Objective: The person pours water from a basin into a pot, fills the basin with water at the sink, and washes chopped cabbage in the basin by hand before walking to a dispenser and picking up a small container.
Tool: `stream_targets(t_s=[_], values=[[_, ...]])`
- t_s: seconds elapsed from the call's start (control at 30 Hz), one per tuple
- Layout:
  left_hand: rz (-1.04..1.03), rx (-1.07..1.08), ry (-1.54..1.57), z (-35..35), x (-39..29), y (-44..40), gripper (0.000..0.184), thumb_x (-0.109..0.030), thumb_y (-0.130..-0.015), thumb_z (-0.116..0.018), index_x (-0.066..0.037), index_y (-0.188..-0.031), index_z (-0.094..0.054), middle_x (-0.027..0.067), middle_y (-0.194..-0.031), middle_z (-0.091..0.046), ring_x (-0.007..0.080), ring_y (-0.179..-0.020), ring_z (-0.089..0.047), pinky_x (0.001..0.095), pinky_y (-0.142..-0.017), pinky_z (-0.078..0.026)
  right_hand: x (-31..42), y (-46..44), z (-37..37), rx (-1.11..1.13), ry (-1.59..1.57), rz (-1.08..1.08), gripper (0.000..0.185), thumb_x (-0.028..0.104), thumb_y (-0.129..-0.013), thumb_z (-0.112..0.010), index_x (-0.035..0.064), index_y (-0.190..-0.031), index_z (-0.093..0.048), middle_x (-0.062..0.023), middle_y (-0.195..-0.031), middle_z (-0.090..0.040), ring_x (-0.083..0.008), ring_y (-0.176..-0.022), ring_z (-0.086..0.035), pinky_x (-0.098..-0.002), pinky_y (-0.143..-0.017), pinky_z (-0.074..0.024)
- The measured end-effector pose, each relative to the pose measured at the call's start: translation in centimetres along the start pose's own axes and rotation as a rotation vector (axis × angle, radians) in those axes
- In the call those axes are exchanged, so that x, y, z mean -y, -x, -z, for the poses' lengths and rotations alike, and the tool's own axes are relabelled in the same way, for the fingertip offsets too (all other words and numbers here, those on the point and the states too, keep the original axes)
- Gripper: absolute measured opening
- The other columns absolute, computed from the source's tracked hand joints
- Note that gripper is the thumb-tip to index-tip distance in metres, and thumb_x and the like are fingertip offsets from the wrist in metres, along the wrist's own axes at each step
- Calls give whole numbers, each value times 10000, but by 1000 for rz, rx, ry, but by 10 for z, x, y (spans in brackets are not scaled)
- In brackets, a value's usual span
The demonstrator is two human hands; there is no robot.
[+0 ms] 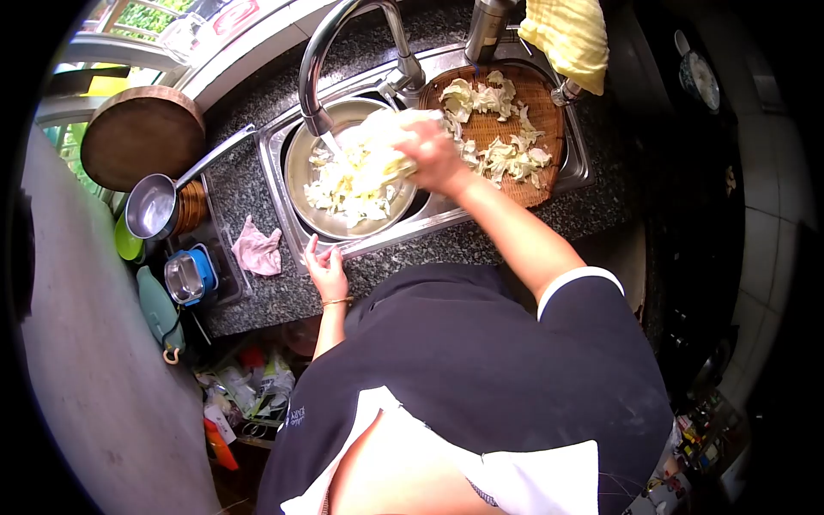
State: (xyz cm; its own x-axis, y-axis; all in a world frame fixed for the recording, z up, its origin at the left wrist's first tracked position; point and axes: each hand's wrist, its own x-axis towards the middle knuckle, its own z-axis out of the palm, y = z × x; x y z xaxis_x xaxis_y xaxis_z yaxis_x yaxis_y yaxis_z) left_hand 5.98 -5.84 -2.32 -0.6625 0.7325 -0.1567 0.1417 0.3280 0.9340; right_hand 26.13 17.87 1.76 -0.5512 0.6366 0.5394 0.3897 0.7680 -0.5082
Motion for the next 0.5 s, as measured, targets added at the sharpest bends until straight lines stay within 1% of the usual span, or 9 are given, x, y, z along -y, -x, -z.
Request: stream_targets(t_s=[0.07, 0.13, 0.2, 0.27, 0.33, 0.4, 0.43, 0.47, 0.5], values=[[14, -4, -7, 3, 1, 2, 479, -13, -831, -571, -6, -1275, -391, 97, -1263, -368, 158, -914, -568, 232, -693, -491, 18, -6, -39, 111, -103, 14, 413, 189, -604, -771, 155, -988, -624, -125, -1077, -564, -322, -1045, -496, -436, -895, -436], [36, -10, -8, 6, 5, 4, 477, -8, -834, -566, -8, -1276, -390, 93, -1265, -367, 157, -925, -570, 228, -691, -485, 31, -13, -67, 419, -21, 21, 578, 208, -642, -763, 197, -1178, -548, -140, -1314, -426, -350, -1192, -414, -479, -994, -344], [60, -10, -3, 9, 8, 6, 472, 0, -835, -560, -9, -1275, -391, 90, -1264, -368, 152, -923, -570, 223, -691, -478, 38, -5, -86, 576, 32, -12, 644, 224, -648, -759, 241, -1237, -499, -149, -1366, -367, -371, -1253, -353, -486, -1018, -320], [88, -26, 19, 12, 7, 7, 474, 5, -833, -558, -11, -1276, -389, 89, -1259, -371, 148, -908, -569, 216, -689, -472, 34, 2, -89, 667, 90, -46, 608, 230, -656, -750, 205, -1218, -519, -148, -1366, -371, -364, -1246, -371, -460, -994, -368], [78, -27, 9, 14, 11, 6, 466, 7, -833, -557, -5, -1270, -396, 94, -1255, -374, 150, -903, -570, 227, -710, -471, 13, 18, -90, 572, -104, -38, 457, 216, -689, -719, 140, -1116, -576, -139, -1324, -422, -329, -1173, -460, -407, -936, -437], [66, -35, -4, 14, 16, 9, 449, 12, -832, -554, 7, -1257, -409, 103, -1246, -379, 155, -891, -571, 249, -751, -470, -2, 25, -61, 377, -176, -178, 163, 156, -764, -629, 89, -912, -610, -89, -1041, -578, -236, -944, -587, -355, -804, -502], [81, -26, -15, 14, 18, 9, 433, 12, -831, -555, 17, -1243, -421, 110, -1247, -376, 153, -885, -572, 266, -778, -468, -10, 25, -43, 288, -171, -290, 119, 141, -775, -612, 82, -878, -616, -86, -916, -593, -232, -861, -600, -349, -743, -505], [84, -21, -12, 12, 17, 10, 433, 12, -831, -555, 17, -1243, -421, 110, -1247, -376, 153, -885, -572, 266, -778, -468, -28, 28, -30, 107, -222, -282, 92, 150, -775, -612, 70, -818, -620, -99, -846, -598, -244, -804, -601, -346, -710, -501], [74, -6, -9, 10, 13, 9, 430, 10, -833, -554, 18, -1242, -423, 109, -1246, -381, 151, -880, -572, 264, -776, -469, -52, 30, -22, -59, -104, -281, 99, 165, -765, -622, 66, -761, -622, -89, -774, -593, -249, -738, -596, -348, -688, -495]])
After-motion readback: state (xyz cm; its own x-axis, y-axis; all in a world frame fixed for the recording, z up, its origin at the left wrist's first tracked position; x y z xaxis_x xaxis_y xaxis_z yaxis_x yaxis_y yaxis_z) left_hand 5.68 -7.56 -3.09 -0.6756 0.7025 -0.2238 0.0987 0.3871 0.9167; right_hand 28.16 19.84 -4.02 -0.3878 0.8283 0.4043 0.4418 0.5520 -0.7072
